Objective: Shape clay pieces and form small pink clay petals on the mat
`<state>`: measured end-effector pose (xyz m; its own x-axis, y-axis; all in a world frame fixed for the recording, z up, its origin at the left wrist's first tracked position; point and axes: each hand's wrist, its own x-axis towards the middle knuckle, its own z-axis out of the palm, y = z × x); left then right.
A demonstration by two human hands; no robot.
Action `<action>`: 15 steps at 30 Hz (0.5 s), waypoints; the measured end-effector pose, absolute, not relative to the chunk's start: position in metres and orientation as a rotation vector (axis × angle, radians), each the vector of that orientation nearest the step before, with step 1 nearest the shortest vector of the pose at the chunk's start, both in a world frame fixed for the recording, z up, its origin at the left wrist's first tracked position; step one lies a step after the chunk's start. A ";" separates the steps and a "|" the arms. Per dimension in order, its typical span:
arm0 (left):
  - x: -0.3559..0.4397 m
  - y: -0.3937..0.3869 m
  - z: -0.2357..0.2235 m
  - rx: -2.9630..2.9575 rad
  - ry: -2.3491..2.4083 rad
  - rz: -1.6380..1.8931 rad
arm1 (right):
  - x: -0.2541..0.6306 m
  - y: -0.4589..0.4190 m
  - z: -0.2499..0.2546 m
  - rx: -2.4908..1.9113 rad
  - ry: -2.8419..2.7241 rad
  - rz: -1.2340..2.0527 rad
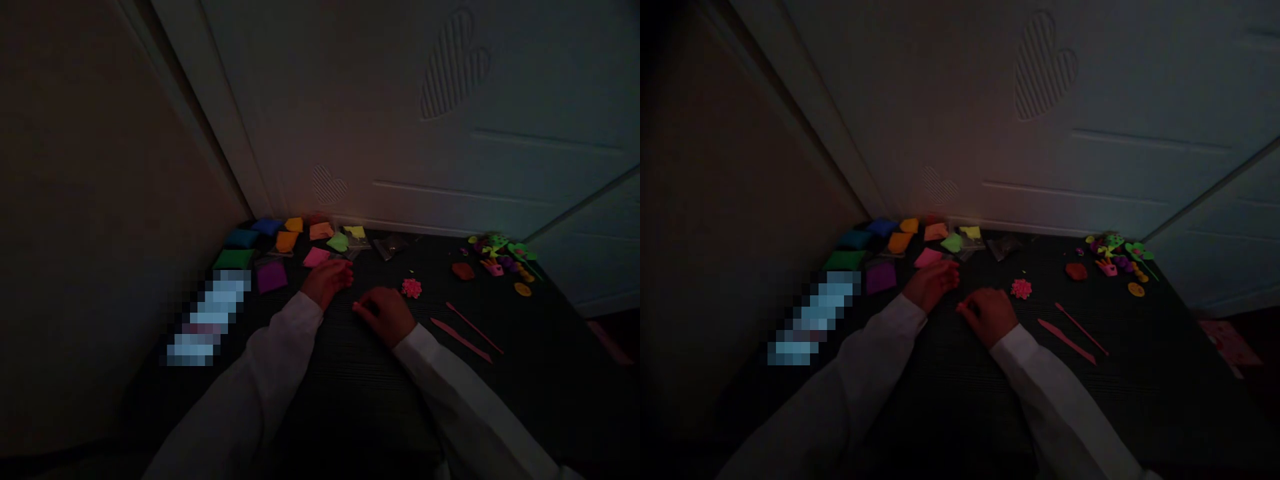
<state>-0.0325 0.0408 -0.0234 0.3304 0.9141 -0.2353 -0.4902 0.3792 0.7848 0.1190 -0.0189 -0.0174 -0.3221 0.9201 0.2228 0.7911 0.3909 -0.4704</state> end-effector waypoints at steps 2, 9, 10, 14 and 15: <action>-0.034 0.043 -0.024 0.669 0.751 1.024 | 0.117 -0.025 -0.018 -1.468 -2.259 0.334; -0.033 0.043 -0.025 0.699 0.724 0.997 | 0.113 -0.062 -0.021 -1.327 -2.462 0.074; -0.033 0.043 -0.025 0.697 0.723 0.998 | 0.113 -0.066 -0.021 -1.303 -2.494 0.059; -0.033 0.043 -0.025 0.684 0.723 1.000 | 0.115 -0.077 -0.016 -1.208 -2.659 0.056; -0.033 0.044 -0.025 0.681 0.723 1.000 | 0.116 -0.078 -0.015 -1.183 -2.692 0.076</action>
<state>-0.0329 0.0436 -0.0250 0.3568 0.9082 -0.2186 -0.4923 0.3817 0.7823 0.1160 -0.0780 -0.0146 -0.6599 0.7339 0.1611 0.7236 0.6785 -0.1265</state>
